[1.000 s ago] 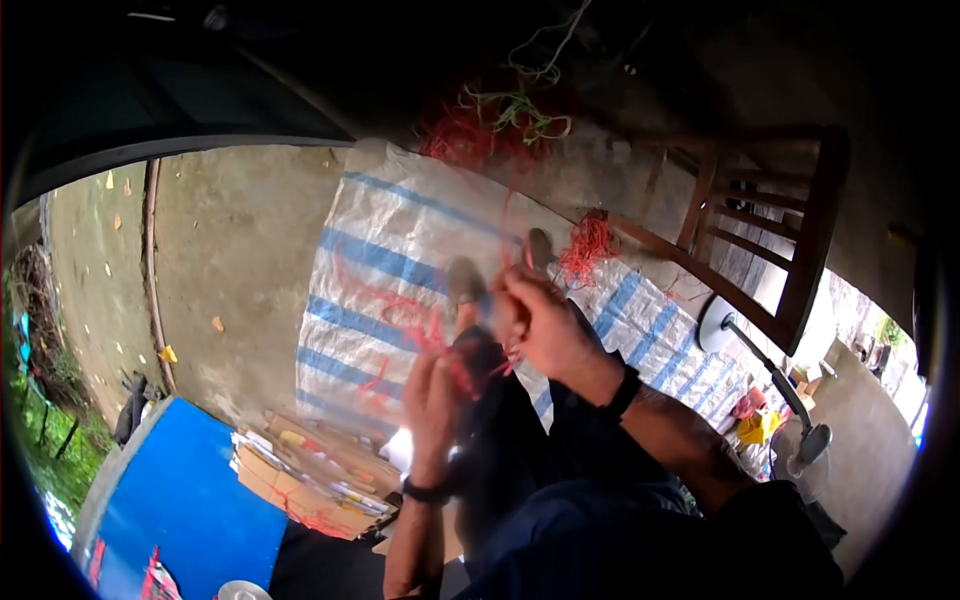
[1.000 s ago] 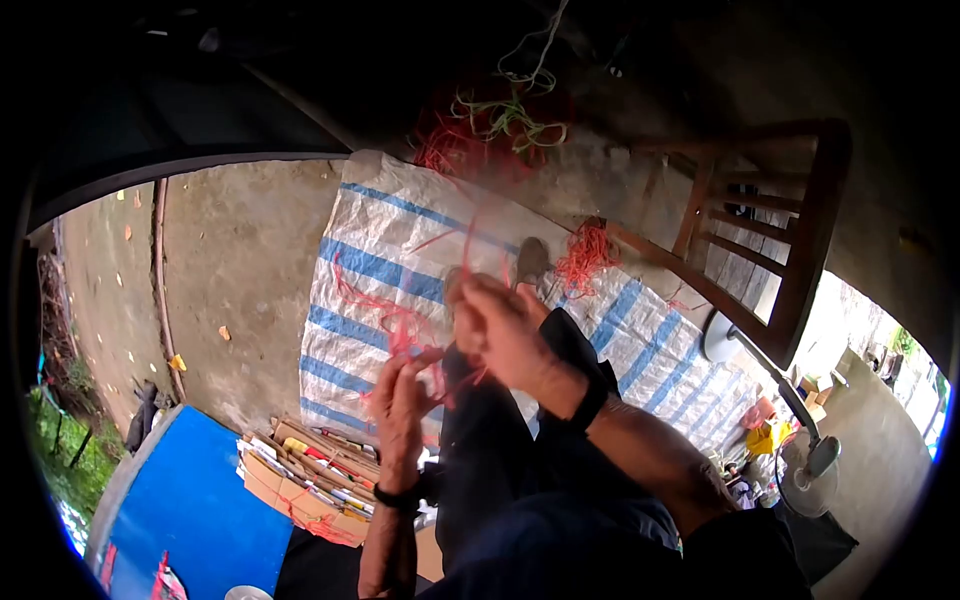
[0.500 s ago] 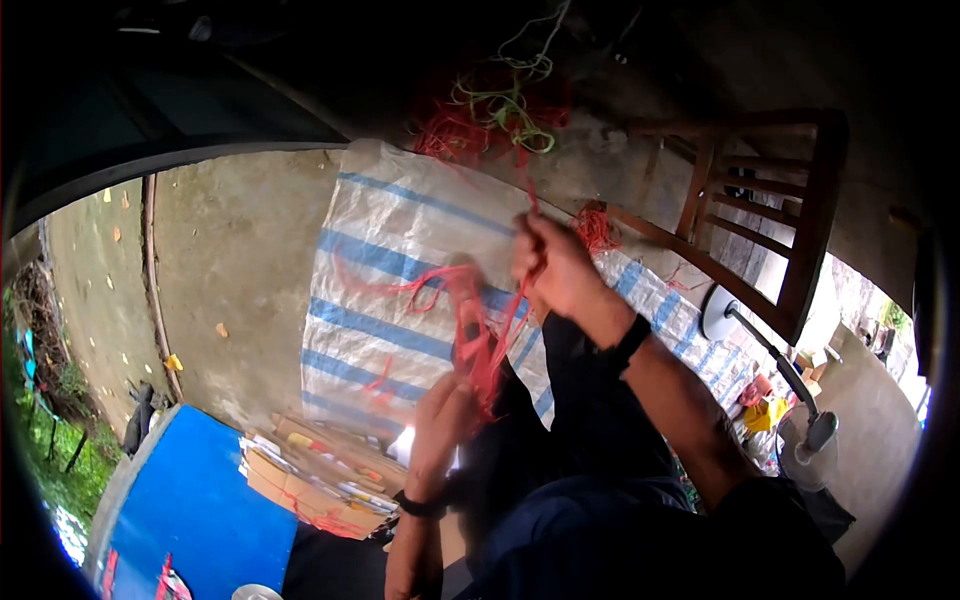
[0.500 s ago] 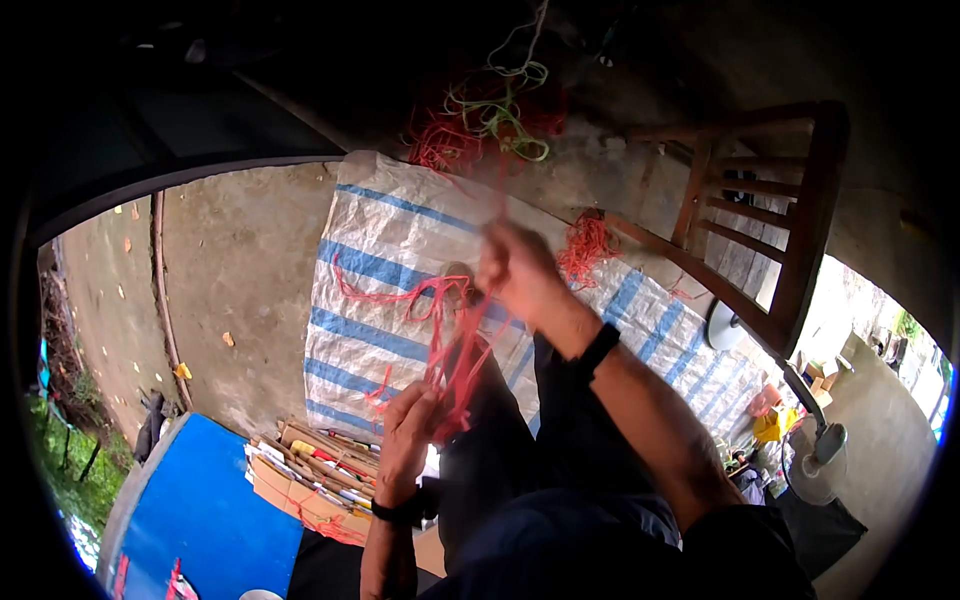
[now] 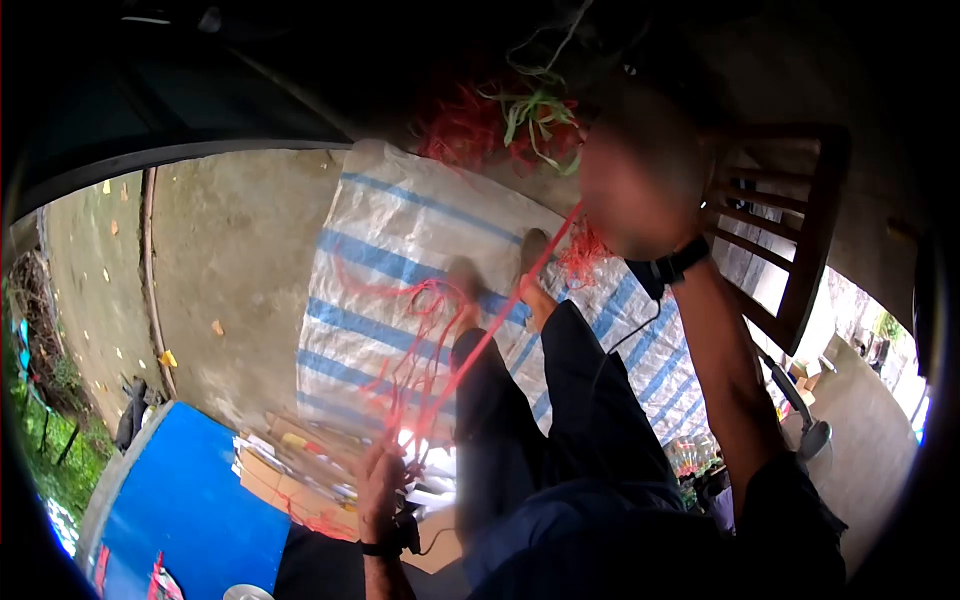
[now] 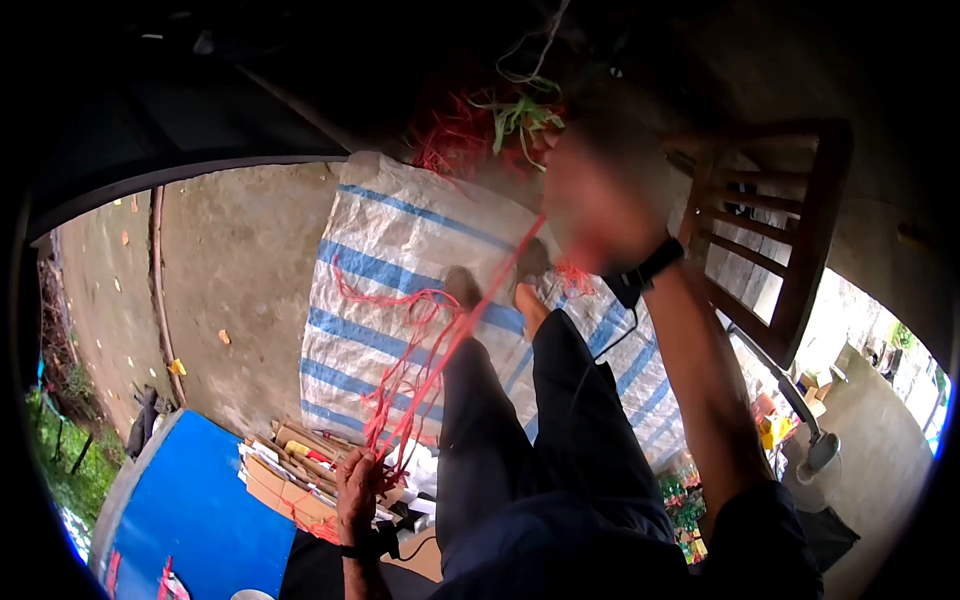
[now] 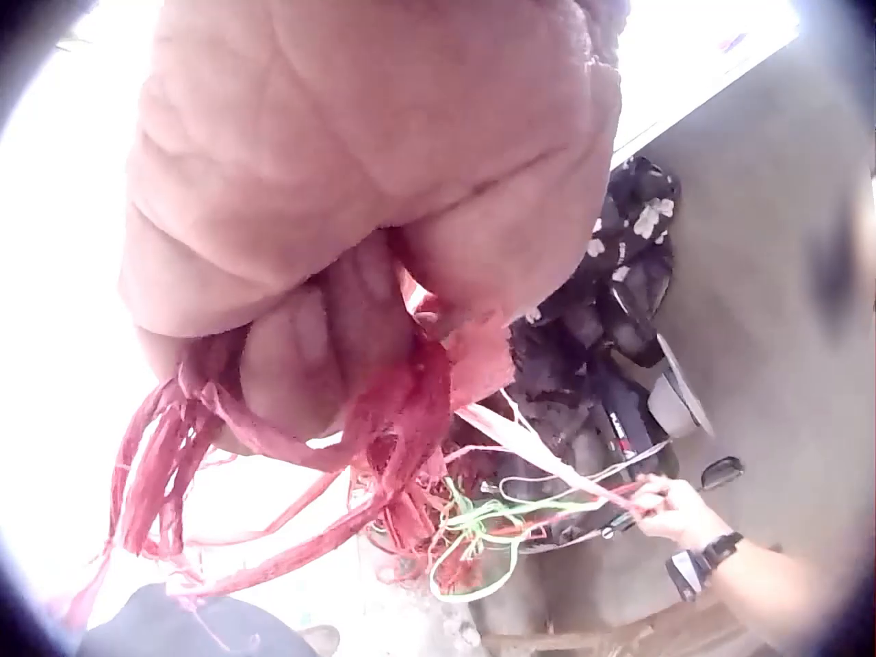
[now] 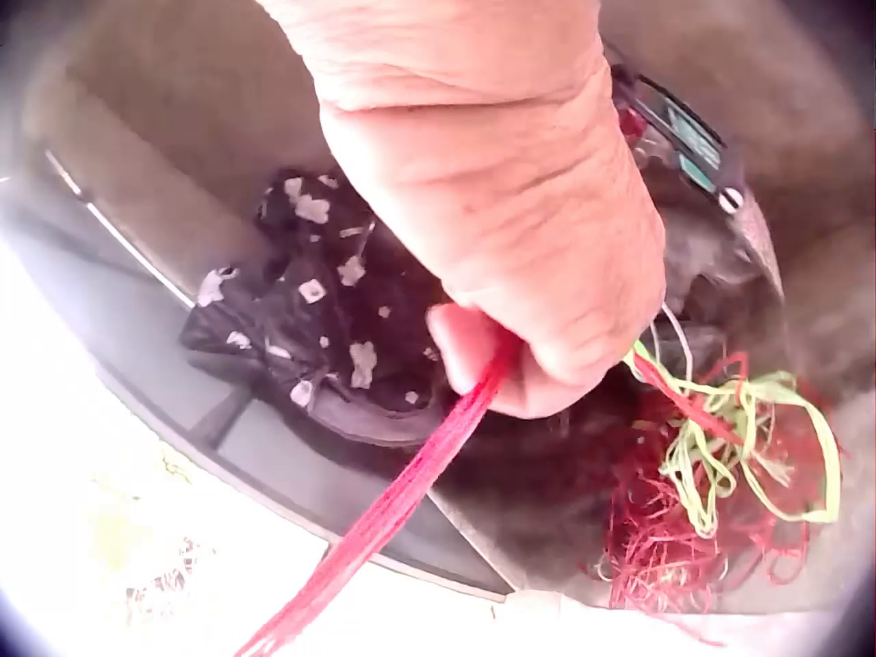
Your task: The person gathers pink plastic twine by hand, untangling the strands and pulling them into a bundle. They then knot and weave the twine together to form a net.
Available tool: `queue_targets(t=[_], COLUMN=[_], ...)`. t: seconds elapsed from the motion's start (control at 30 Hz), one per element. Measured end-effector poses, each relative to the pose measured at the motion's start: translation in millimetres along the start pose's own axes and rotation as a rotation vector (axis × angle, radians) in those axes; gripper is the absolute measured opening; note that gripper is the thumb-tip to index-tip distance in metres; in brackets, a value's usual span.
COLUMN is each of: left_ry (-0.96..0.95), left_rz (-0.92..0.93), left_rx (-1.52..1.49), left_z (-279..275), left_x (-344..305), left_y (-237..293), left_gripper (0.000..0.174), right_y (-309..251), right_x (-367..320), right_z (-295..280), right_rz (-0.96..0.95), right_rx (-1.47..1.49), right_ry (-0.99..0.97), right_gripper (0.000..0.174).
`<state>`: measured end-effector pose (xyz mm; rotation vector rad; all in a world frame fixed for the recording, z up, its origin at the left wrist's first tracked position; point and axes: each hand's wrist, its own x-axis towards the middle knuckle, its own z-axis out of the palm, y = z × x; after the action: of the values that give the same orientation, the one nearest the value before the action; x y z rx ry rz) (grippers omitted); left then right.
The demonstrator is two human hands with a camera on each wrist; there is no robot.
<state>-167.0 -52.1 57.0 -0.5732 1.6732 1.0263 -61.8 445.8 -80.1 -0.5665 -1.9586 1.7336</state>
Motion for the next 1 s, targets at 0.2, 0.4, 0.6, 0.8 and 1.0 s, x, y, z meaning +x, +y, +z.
queue_targets(t=[0.2, 0.4, 0.6, 0.8, 1.0], left_ry=[-0.036, -0.027, 0.226, 0.497, 0.215], left_rz=[-0.029, -0.057, 0.191, -0.060, 0.073], left_rx=[-0.003, 0.015, 0.364, -0.056, 0.133], left_z=[-11.6, -47.0, -161.9, -171.1, -80.1], left_x=[-0.5, 1.4, 22.9, 16.0, 43.8], left_y=[-10.4, -26.7, -118.1, -101.9, -42.1], left_gripper=[0.016, 0.021, 0.018, 0.025, 0.025], right_y=[-20.5, -15.4, -30.7, 5.5, -28.9], right_x=[-0.7, 19.1, 18.7, -5.6, -58.2], right_z=[-2.2, -26.1, -40.7, -32.0, 69.4], right_rz=[0.482, 0.467, 0.577, 0.710, 0.850], right_rx=[-0.376, 0.744, 0.992, 1.004, 0.900], right_ry=[0.044, -0.050, 0.214, 0.363, 0.295], right_gripper=[0.024, 0.015, 0.022, 0.022, 0.020])
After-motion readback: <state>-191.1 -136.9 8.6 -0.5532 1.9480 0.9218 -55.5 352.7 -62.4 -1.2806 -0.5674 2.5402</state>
